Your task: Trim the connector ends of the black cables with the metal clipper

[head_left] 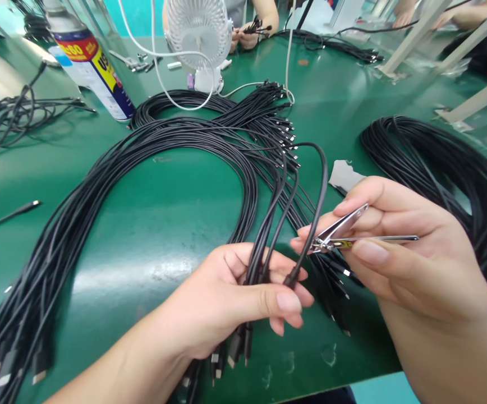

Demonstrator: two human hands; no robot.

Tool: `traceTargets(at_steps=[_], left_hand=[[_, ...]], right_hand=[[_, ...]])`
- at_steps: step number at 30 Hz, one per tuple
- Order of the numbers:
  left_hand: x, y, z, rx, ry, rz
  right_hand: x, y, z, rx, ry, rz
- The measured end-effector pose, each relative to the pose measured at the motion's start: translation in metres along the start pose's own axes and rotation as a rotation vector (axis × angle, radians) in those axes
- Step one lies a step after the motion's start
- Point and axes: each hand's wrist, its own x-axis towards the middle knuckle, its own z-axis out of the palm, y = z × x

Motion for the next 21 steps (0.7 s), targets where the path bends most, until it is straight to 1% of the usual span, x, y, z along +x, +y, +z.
traceTargets(at_steps=[3,6,9,13,21], left_hand=[[0.000,-0.001,0.004,0.017,0.081,0.038],[0.000,-0.003,0.007,0.010,0.167,0.084],[0.001,-0.007,0.007,-0.012,0.248,0.140],[0.003,-0.011,0.004,-0.024,0.269,0.183],[0.003,-0.009,0.006,-0.019,0.285,0.212]], right_hand=[[-0.001,-0.001,0.003,-0.019,-0.002,-0.010],[-0.005,-0.003,0.009,-0.082,-0.001,-0.020],[-0.013,0.000,0.015,-0.143,-0.004,-0.094],[-0.019,0.005,0.019,-0.208,-0.021,-0.167],[-0.019,0.006,0.020,-0.227,-0.026,-0.156]])
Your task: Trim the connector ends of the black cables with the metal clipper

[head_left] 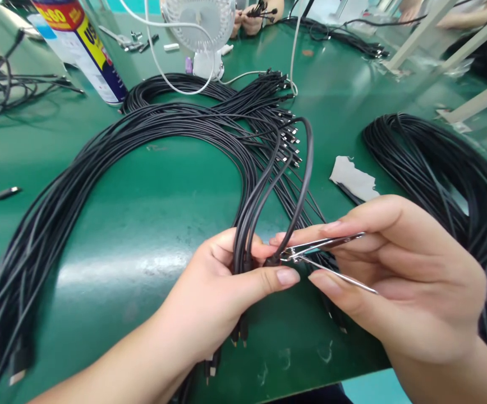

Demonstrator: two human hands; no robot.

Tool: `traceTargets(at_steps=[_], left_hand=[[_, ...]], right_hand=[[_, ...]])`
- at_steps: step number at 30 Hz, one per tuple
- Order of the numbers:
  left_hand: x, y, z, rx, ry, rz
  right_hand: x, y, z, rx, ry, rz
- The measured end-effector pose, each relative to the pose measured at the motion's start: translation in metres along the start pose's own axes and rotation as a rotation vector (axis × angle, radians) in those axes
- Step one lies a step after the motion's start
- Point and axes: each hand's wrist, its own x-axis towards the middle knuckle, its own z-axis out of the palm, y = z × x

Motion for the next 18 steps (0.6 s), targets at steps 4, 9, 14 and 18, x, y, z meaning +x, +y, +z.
traceTargets(at_steps=[4,9,14,18], left_hand=[[0.0000,-0.0009,-0.0006,0.015,0.008,0.020],[-0.0003,-0.0013,-0.0014,0.036,0.006,0.042],[-0.0021,-0.0014,-0.0014,0.053,0.006,0.072],[-0.0015,-0.0008,0.0002,0.069,0.005,0.051]], right_hand=[[0.0010,-0.0027,0.0012,-0.002,0.018,0.015],[0.0019,-0.0032,0.0007,-0.022,0.017,0.010],[0.0004,-0.0027,-0.0013,-0.074,-0.010,-0.020],[0.0039,-0.0041,-0.0018,-0.006,0.039,-0.036]])
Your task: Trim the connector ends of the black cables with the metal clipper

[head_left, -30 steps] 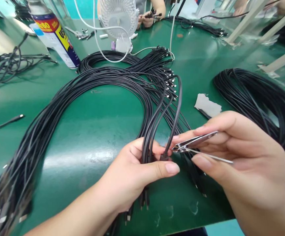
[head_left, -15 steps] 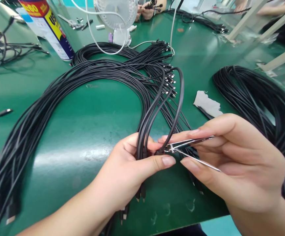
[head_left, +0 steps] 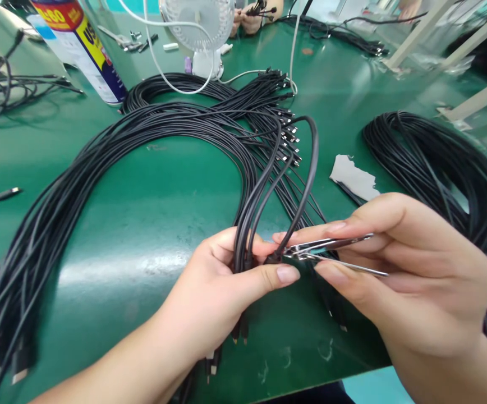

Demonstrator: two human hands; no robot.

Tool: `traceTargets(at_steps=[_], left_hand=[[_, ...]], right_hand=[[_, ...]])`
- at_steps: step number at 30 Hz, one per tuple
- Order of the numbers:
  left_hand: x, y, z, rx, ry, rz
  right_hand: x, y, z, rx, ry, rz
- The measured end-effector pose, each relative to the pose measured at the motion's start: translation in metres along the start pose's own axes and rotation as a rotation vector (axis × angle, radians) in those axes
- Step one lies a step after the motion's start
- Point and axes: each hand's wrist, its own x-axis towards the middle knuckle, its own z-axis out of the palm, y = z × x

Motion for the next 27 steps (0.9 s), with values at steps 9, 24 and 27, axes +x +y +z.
traceTargets(at_steps=[9,24,27], left_hand=[[0.003,-0.001,-0.003,0.255,0.033,-0.101],[0.001,0.006,-0.006,0.207,-0.347,-0.327],[0.001,0.007,-0.004,0.108,-0.255,-0.259]], right_hand=[[0.003,-0.002,-0.010,0.094,0.162,-0.175],[0.008,0.006,-0.005,0.081,0.180,-0.130],[0.005,0.006,-0.006,0.096,0.189,-0.148]])
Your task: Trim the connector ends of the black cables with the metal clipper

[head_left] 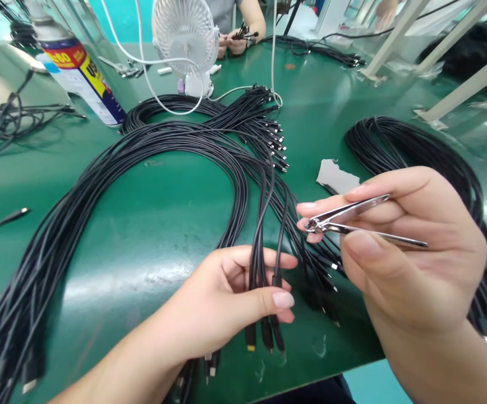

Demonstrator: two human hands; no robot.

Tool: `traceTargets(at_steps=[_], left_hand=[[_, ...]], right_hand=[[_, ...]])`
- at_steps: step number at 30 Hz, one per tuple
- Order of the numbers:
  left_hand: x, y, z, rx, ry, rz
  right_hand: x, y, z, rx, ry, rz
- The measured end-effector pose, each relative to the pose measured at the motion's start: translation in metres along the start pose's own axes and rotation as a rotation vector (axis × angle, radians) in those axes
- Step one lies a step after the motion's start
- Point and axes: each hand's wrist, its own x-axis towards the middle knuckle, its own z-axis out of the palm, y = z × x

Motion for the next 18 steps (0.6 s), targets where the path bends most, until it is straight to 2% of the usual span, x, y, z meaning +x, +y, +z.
traceTargets(at_steps=[3,9,14,18], left_hand=[[0.001,-0.001,0.000,-0.044,0.045,0.056],[0.003,-0.003,-0.002,-0.065,0.109,0.129],[0.002,-0.002,-0.003,-0.008,0.108,0.167],[0.003,0.000,-0.006,0.051,0.107,0.222]], right_hand=[[-0.002,-0.004,-0.002,-0.023,-0.023,0.032],[0.003,-0.009,-0.002,-0.041,-0.255,0.218],[0.009,-0.006,-0.001,0.041,-0.311,0.300],[0.010,-0.006,-0.002,0.082,-0.300,0.318]])
